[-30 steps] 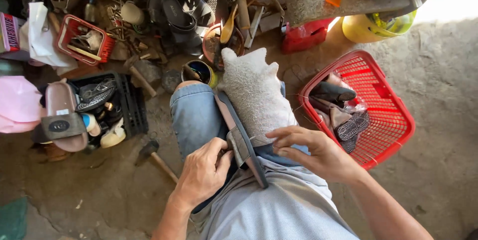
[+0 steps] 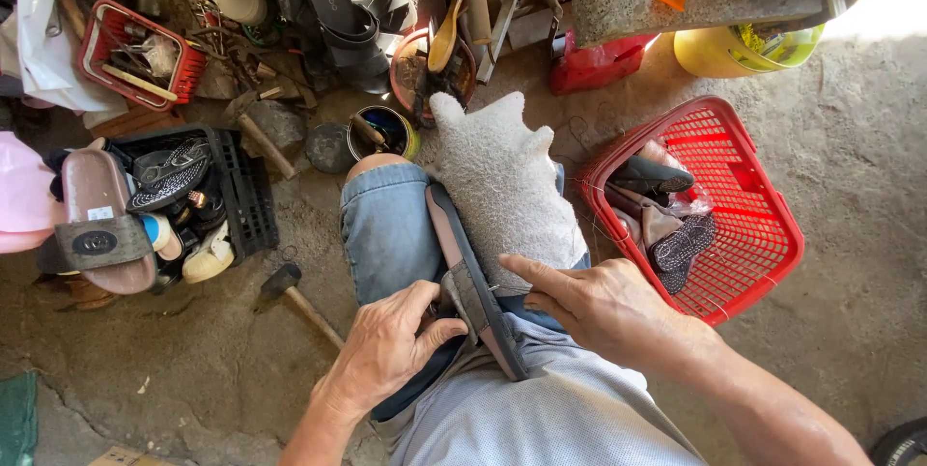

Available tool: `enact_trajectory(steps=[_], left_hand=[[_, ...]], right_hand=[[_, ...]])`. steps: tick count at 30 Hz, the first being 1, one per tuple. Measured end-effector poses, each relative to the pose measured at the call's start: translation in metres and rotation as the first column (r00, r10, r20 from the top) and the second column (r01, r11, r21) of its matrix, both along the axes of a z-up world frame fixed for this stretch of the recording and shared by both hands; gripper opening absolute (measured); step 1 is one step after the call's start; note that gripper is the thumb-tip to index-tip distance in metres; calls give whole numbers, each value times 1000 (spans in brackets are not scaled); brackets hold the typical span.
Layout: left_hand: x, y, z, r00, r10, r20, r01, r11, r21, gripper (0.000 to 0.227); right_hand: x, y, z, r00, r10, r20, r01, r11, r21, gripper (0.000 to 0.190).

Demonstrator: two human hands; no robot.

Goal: The person is repairing a brown slipper by hand. They use a needle and thread to stitch the sole to the upper part of the slipper, pulling the thread tight to secure it. The person also uses a lighter to burn the end of the thread to prevent fraying.

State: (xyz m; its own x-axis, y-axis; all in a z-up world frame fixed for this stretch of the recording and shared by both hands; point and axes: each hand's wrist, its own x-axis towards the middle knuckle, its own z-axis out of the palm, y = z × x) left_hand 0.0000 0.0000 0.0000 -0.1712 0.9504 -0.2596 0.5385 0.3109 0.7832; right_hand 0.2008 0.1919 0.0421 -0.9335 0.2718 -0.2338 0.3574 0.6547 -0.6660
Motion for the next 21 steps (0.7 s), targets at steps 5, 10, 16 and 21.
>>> enact_trajectory(steps=[5, 10, 16, 21], left_hand=[[-2, -3, -6, 999, 0, -47, 1, 1000, 31, 47], [-12, 12, 19, 996, 32, 82, -9, 963, -268, 49], [-13, 26, 44, 990, -79, 118, 120, 910, -396, 103], [-4, 10, 23, 996, -12, 86, 28, 981, -193, 86]], right_hand=[[-7, 2, 9, 997, 71, -20, -72, 996, -51, 30], [-11, -12, 11, 992, 110, -64, -112, 993, -23, 42], [-17, -8, 11, 988, 140, -67, -136, 989, 63, 32], [-33, 18, 2, 845, 526, 95, -534, 837, 120, 20]])
